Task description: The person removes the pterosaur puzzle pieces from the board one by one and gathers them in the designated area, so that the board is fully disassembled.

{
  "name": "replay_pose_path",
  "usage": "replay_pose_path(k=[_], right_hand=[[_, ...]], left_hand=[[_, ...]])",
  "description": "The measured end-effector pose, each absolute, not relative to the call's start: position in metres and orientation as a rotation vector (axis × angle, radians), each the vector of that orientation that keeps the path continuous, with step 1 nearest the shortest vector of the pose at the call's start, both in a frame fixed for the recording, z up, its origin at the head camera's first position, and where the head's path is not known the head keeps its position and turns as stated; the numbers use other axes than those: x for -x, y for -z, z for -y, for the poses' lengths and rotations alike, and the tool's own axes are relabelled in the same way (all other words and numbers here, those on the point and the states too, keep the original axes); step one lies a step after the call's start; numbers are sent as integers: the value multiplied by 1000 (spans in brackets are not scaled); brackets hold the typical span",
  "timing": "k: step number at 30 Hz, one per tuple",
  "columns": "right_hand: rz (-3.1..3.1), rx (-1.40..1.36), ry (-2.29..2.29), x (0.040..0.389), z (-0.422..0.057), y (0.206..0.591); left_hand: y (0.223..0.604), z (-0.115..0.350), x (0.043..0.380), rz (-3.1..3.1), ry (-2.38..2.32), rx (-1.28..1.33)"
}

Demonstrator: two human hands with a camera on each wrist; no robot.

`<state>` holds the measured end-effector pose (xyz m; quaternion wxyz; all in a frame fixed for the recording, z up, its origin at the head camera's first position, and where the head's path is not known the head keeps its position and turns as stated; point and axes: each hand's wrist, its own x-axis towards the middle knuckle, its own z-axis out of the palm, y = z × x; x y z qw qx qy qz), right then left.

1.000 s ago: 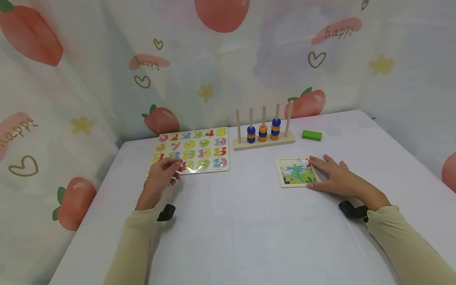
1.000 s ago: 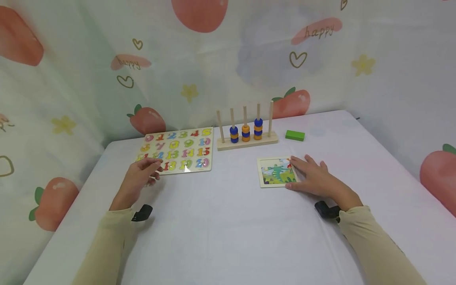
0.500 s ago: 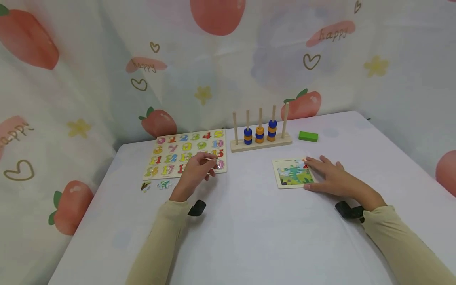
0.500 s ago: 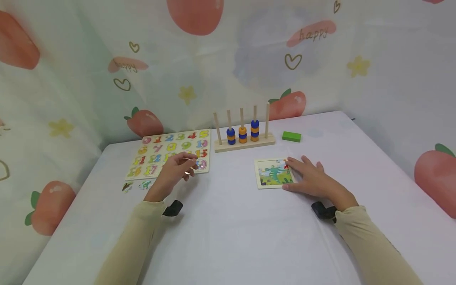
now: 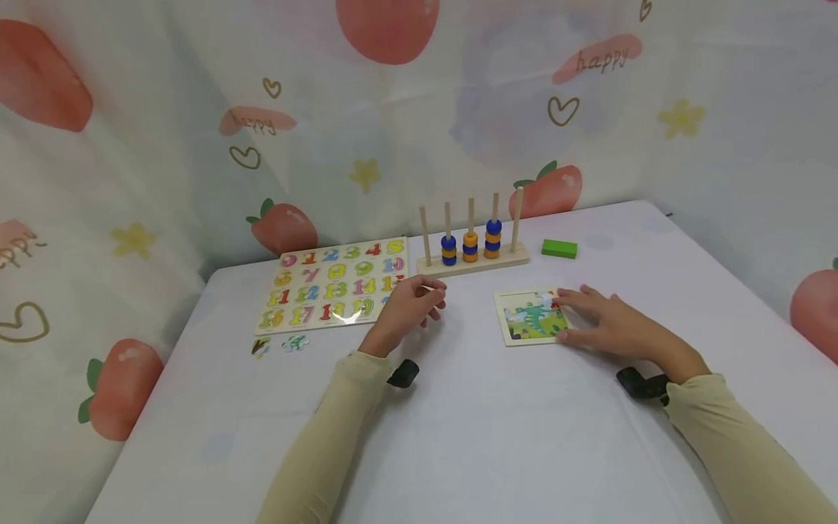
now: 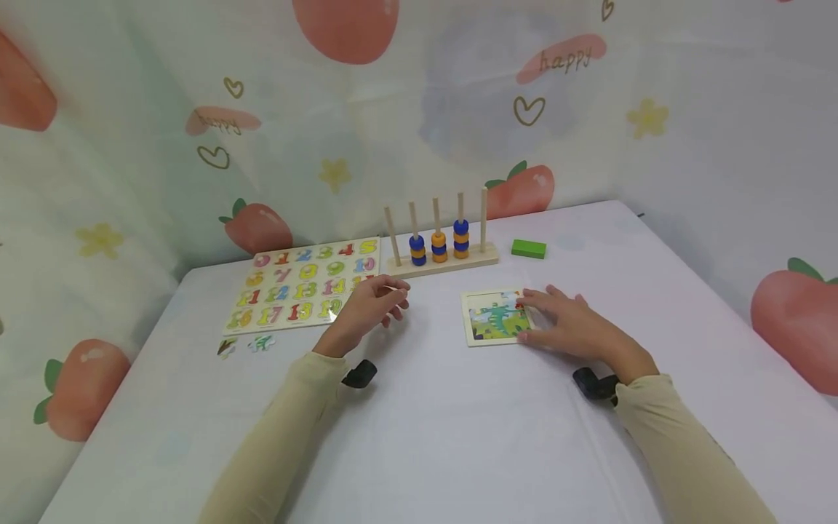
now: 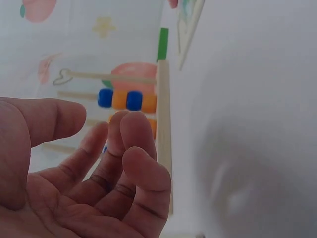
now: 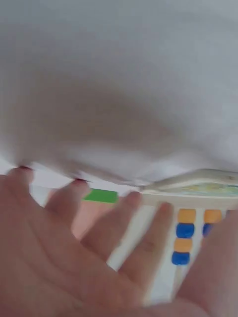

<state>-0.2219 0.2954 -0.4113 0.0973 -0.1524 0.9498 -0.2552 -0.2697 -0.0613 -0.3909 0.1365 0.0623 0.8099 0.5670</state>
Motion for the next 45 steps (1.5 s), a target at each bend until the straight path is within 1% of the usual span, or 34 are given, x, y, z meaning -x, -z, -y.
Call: replay_pose_path(k=[9, 16, 20, 31, 36, 41, 45], right_hand=[[-2786, 526, 744, 218, -301, 408], [-2809, 559, 733, 214, -299, 408], [-2832, 585, 722, 212, -297, 410], [-2857, 598, 690, 209, -299, 412], [-2853, 602, 710, 208, -298, 411], [-2857, 604, 706, 209, -299, 412], [-2856, 607, 703, 210, -299, 412]], left_hand=[[385, 18, 278, -2358, -1594, -170], [381, -10, 284, -2327, -1608, -263], [379, -27, 287, -2344, -1582, -272], [392, -75, 293, -2507, -1320, -332], [397, -85, 294, -2506, -1243, -223], [392, -93, 290, -2552, -1115, -117], [387, -97, 288, -2540, -1104, -47]])
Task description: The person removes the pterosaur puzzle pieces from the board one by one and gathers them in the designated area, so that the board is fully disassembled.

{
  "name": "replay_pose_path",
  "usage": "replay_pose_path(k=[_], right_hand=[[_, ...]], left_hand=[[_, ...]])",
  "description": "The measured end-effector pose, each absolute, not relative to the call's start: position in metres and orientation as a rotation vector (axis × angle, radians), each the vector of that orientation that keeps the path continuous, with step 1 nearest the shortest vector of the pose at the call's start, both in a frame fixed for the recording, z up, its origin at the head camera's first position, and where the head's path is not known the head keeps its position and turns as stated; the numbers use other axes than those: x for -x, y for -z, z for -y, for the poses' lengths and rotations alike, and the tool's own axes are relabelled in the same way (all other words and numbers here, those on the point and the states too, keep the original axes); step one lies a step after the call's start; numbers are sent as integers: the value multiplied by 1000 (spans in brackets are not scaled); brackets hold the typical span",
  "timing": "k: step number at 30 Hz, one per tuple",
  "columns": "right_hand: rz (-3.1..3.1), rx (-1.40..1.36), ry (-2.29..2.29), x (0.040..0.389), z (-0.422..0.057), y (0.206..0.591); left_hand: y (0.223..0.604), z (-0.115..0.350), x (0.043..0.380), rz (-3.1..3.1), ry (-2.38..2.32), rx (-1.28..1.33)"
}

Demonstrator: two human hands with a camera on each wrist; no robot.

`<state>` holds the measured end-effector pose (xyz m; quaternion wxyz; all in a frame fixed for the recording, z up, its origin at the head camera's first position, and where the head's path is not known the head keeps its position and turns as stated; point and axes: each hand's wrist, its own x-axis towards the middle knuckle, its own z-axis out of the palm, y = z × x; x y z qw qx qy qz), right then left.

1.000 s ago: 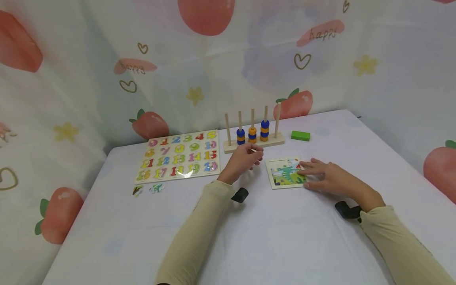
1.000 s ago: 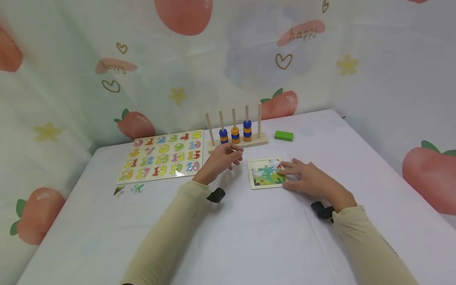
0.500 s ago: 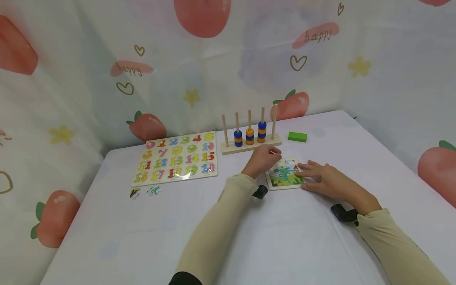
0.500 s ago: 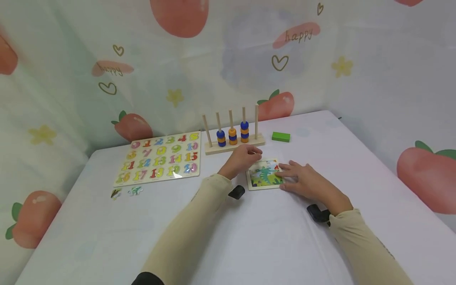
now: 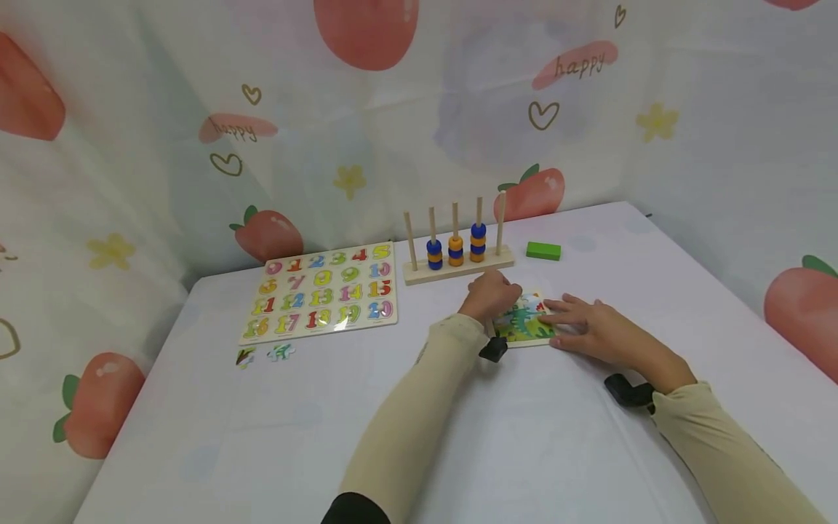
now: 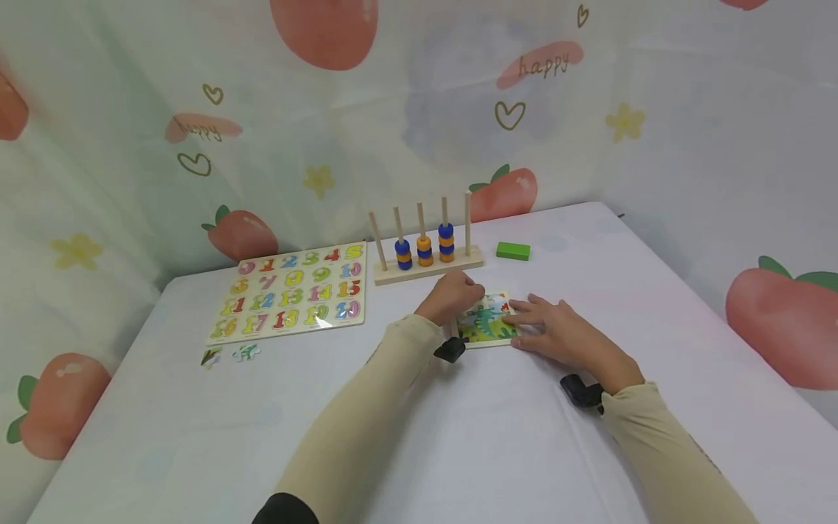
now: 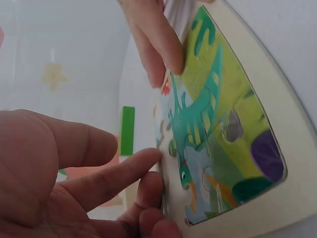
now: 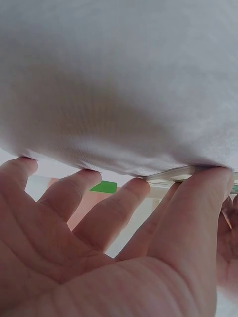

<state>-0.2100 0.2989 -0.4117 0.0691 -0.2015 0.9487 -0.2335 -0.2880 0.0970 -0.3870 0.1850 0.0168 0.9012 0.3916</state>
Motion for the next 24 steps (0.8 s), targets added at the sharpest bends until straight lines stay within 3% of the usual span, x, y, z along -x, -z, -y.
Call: replay_pose_path(k=[24], right_hand=[[-2851, 606, 766, 208, -298, 410]], left_hand=[[389, -102, 282, -2494, -1191, 30]])
